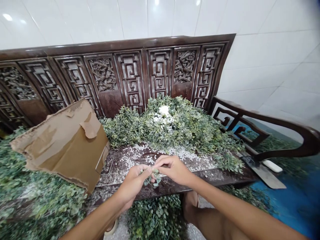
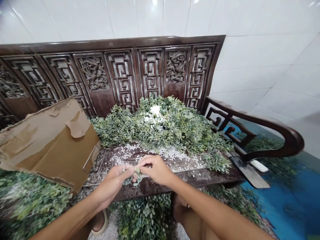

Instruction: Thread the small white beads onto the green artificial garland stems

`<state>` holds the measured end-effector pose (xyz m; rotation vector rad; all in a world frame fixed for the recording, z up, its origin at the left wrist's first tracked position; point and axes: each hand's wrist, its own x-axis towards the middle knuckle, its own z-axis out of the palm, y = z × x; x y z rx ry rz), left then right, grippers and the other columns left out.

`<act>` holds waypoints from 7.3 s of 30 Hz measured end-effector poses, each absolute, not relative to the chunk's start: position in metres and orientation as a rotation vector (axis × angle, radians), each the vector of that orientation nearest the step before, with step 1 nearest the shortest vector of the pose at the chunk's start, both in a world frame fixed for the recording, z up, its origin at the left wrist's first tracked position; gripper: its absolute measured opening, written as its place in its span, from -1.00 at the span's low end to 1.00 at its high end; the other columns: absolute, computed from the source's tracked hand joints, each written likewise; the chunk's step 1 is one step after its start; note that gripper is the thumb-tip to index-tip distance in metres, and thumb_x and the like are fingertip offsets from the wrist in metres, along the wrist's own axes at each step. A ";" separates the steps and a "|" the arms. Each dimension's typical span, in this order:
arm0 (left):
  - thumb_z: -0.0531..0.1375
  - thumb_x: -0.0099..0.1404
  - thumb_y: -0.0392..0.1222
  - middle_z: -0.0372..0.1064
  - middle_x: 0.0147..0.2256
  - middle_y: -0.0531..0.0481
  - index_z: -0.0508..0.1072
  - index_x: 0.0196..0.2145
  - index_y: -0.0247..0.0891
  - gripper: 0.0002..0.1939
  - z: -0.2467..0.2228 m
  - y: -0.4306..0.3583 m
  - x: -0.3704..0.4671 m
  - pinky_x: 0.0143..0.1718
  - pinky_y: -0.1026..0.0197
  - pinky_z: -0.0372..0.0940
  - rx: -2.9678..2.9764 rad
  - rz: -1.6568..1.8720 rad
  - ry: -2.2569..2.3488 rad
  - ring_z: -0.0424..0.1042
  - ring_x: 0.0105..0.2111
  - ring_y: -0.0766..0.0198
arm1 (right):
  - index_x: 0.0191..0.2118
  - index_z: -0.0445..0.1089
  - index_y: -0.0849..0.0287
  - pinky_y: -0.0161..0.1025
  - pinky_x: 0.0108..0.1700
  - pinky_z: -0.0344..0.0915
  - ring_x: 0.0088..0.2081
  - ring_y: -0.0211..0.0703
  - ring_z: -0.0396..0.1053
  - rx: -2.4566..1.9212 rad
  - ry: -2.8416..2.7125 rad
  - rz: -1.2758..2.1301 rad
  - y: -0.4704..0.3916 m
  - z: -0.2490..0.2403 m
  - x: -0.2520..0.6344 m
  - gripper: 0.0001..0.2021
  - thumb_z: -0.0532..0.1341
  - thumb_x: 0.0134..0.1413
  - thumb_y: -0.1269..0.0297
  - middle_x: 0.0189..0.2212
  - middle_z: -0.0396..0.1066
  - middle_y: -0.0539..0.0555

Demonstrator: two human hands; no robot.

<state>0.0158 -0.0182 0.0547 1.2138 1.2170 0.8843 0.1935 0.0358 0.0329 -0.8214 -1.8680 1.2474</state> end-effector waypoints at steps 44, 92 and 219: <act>0.09 0.26 -0.03 0.46 -0.46 0.01 0.48 -0.48 -0.25 -0.70 0.053 -0.014 0.012 -0.28 0.24 0.21 1.693 0.896 1.508 0.38 -0.37 0.18 | -0.32 0.46 0.24 -0.28 -0.33 0.33 -0.43 -0.26 0.40 -0.820 -1.604 1.565 0.037 0.038 0.179 -0.80 0.27 0.06 0.18 -0.47 0.47 0.03; 0.08 0.12 -0.22 0.36 -0.59 0.11 0.35 -0.61 -0.23 -0.81 0.064 -0.025 0.009 -0.42 0.31 0.19 1.514 1.020 1.550 0.33 -0.51 0.30 | -0.24 0.57 0.12 -0.23 -0.22 0.39 -0.29 -0.21 0.46 -0.773 -1.859 1.168 0.020 0.052 0.173 -0.85 0.23 0.12 0.38 -0.33 0.54 0.07; 0.21 -0.03 -0.27 0.24 -0.12 -0.10 0.27 -0.17 -0.25 -0.59 -0.009 -0.040 0.022 -0.29 0.24 0.24 1.113 0.432 1.445 0.30 -0.41 0.33 | -0.39 0.48 0.19 -0.33 -0.29 0.21 -0.34 -0.12 0.42 -1.740 -1.776 0.450 0.130 -0.035 0.289 -0.80 0.09 -0.01 0.33 -0.41 0.52 0.06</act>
